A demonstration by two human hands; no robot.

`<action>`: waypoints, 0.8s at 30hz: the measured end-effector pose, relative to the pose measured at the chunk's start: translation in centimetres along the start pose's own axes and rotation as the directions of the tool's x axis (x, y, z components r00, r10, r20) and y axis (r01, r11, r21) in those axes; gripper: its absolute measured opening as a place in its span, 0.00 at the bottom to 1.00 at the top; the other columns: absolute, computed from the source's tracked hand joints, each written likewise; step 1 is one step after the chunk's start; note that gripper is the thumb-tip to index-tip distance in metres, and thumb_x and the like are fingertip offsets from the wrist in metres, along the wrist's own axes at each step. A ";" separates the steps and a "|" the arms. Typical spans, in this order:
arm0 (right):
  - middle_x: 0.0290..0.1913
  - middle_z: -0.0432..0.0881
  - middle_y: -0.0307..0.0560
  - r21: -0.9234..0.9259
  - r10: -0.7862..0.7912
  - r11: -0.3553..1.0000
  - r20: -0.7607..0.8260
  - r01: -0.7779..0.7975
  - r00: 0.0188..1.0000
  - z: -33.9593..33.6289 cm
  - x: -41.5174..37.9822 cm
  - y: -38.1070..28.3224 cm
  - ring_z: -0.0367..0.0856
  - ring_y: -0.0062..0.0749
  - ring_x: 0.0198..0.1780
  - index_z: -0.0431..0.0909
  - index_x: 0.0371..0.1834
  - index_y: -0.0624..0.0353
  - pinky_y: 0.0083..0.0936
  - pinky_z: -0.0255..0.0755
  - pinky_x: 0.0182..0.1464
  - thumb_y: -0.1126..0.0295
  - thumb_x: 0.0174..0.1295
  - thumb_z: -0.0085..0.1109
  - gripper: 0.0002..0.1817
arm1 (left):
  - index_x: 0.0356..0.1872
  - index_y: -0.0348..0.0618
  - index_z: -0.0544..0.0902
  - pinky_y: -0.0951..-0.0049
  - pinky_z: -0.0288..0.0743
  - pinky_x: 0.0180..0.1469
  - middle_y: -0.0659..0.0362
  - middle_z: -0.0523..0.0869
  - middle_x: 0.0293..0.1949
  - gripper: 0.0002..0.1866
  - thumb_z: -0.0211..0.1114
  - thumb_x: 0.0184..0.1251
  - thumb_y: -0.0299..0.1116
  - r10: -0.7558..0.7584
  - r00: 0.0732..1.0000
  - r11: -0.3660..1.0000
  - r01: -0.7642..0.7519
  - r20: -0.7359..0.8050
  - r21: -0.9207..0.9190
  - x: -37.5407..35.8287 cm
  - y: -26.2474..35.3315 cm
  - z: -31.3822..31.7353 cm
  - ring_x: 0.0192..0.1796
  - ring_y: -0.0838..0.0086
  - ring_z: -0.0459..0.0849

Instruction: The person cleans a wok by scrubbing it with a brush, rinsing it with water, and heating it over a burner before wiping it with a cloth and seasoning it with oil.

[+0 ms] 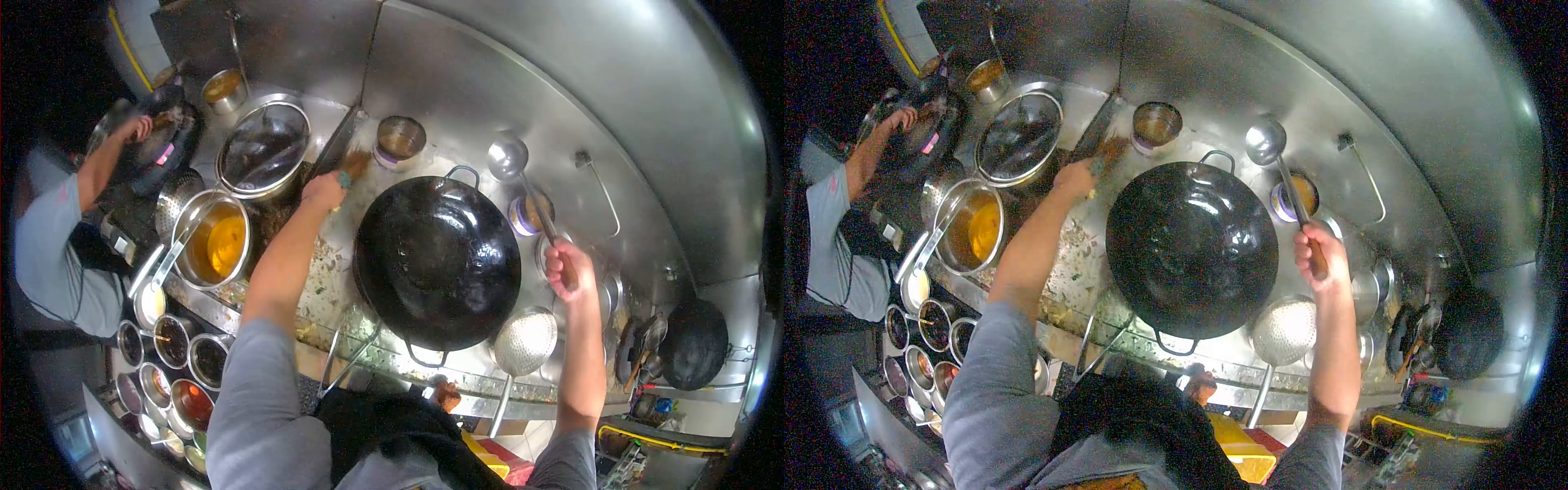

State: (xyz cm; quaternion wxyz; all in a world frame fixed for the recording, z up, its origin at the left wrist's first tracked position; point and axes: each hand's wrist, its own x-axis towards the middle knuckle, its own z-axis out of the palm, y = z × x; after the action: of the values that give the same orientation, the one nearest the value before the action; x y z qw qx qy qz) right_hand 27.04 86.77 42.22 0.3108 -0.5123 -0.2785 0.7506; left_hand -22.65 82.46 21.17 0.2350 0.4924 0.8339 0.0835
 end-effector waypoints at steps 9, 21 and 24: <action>0.26 0.74 0.42 -0.078 -0.134 0.989 -0.120 0.125 0.984 -2.7 -5.4 2.3 0.70 0.26 0.17 0.64 0.56 0.52 0.20 0.63 0.14 0.75 0.62 0.54 0.19 | 0.59 0.49 0.81 0.57 0.78 0.57 0.49 0.86 0.52 0.24 0.62 0.61 0.43 0.238 0.968 0.970 -0.241 0.083 0.034 -4.0 2.9 -3.8 0.54 0.52 0.84; 0.25 0.72 0.45 -0.165 -0.329 0.943 -0.314 0.290 0.891 -5.4 -12.2 3.8 0.67 0.26 0.18 0.63 0.67 0.68 0.19 0.62 0.16 0.78 0.59 0.53 0.30 | 0.49 0.39 0.86 0.58 0.77 0.58 0.44 0.85 0.53 0.19 0.58 0.63 0.39 -0.055 0.990 0.996 0.045 -0.130 -0.078 6.9 3.0 0.9 0.56 0.51 0.84; 0.25 0.73 0.44 -0.143 -0.294 0.955 -0.332 0.260 0.896 -6.3 -13.8 4.0 0.68 0.26 0.16 0.63 0.68 0.66 0.20 0.62 0.15 0.78 0.58 0.54 0.31 | 0.50 0.39 0.85 0.58 0.77 0.59 0.43 0.85 0.54 0.19 0.58 0.63 0.37 -0.057 0.998 0.996 0.055 0.029 0.069 3.5 3.1 0.0 0.57 0.51 0.84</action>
State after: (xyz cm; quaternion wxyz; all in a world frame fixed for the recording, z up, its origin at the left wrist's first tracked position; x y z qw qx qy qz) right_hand 36.17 74.42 45.45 0.4345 -0.6068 -0.3243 0.5813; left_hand -21.61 87.02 21.28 0.2334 0.4776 0.8460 0.0408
